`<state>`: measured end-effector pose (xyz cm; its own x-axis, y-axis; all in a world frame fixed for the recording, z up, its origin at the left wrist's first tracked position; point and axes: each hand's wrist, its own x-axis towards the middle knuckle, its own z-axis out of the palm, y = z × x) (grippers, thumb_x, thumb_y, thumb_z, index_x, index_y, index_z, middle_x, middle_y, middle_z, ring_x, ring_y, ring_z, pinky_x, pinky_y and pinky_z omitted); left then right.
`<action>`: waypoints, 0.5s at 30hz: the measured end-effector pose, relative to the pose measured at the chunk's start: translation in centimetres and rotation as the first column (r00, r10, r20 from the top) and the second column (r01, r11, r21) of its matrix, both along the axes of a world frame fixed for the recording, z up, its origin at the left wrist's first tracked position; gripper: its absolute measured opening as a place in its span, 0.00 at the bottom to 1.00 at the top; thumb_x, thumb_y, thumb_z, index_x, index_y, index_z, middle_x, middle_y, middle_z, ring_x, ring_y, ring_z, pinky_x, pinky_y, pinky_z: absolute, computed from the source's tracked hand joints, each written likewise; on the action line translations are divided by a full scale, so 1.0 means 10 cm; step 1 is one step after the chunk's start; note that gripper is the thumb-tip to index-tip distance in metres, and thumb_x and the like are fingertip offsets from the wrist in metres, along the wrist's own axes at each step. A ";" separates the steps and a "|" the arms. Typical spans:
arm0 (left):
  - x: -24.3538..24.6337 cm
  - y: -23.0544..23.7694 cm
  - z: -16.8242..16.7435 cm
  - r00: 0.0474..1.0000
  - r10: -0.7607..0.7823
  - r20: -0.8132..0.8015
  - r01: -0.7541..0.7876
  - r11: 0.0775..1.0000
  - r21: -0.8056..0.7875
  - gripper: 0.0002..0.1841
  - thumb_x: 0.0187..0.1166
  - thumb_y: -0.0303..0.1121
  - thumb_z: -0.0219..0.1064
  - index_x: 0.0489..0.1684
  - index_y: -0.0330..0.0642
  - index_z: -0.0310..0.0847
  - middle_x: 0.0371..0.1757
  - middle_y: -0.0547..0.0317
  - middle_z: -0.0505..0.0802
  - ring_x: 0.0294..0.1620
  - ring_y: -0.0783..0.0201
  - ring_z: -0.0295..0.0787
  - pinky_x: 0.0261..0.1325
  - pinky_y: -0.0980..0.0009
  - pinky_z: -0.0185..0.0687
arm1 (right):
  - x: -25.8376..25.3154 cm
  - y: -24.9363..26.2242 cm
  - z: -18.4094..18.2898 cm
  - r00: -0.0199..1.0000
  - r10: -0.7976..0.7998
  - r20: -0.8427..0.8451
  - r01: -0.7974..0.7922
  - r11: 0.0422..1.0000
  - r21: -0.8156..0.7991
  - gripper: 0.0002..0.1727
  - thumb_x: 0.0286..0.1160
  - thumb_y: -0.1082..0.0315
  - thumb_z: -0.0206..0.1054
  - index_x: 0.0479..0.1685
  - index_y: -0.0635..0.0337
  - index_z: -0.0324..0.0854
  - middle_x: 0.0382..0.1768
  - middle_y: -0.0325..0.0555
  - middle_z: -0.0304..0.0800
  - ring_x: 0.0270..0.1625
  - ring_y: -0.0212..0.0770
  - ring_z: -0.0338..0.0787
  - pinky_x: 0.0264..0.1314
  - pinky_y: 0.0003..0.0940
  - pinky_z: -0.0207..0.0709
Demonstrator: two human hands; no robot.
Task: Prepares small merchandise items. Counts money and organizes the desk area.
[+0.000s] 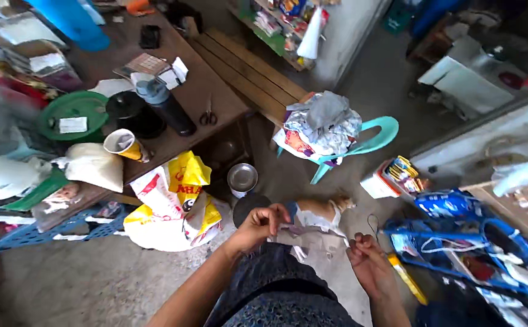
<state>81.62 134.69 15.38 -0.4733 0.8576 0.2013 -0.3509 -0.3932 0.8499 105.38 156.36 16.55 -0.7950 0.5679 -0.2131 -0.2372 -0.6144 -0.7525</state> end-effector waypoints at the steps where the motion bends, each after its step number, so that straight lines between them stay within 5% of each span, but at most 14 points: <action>1: -0.12 0.03 0.01 0.998 0.059 0.009 -0.059 0.998 0.003 0.06 0.76 0.46 0.73 0.31 0.64 0.92 0.54 0.76 0.94 0.59 0.76 0.89 0.61 0.75 0.84 | -0.05 0.14 -0.03 0.999 -0.036 0.037 0.036 0.999 0.008 0.05 0.67 0.66 0.76 0.32 0.41 0.94 0.39 0.30 0.93 0.34 0.23 0.88 0.38 0.18 0.83; 9: -1.30 0.56 -0.13 0.948 0.309 0.077 -0.316 0.943 0.103 0.09 0.80 0.40 0.66 0.33 0.58 0.93 0.41 0.72 0.96 0.47 0.74 0.92 0.53 0.74 0.87 | -0.80 1.15 -0.27 0.961 -0.118 0.249 0.128 0.992 -0.023 0.16 0.75 0.72 0.61 0.27 0.40 0.90 0.37 0.31 0.94 0.29 0.23 0.87 0.32 0.18 0.82; 13: -2.23 1.00 -0.17 0.923 0.383 -0.038 -0.380 0.922 0.070 0.11 0.81 0.41 0.64 0.32 0.60 0.92 0.39 0.74 0.95 0.46 0.75 0.92 0.54 0.73 0.87 | -2.02 1.59 -0.13 0.929 -0.164 0.331 0.131 0.984 0.121 0.24 0.79 0.78 0.45 0.28 0.42 0.83 0.31 0.27 0.92 0.25 0.21 0.84 0.29 0.17 0.78; 15: -2.81 1.23 -0.05 0.855 0.509 -0.098 -0.514 0.858 -0.026 0.12 0.82 0.33 0.59 0.31 0.53 0.89 0.39 0.72 0.95 0.45 0.74 0.91 0.55 0.71 0.87 | -2.81 1.80 -0.04 0.911 -0.141 0.388 0.052 0.972 0.230 0.20 0.80 0.80 0.42 0.35 0.46 0.78 0.27 0.24 0.89 0.23 0.20 0.82 0.29 0.17 0.78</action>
<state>53.50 147.01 14.93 -0.8311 0.5089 0.2244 -0.0381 -0.4546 0.8899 77.30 174.38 16.17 -0.6075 0.7040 -0.3679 0.0601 -0.4211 -0.9050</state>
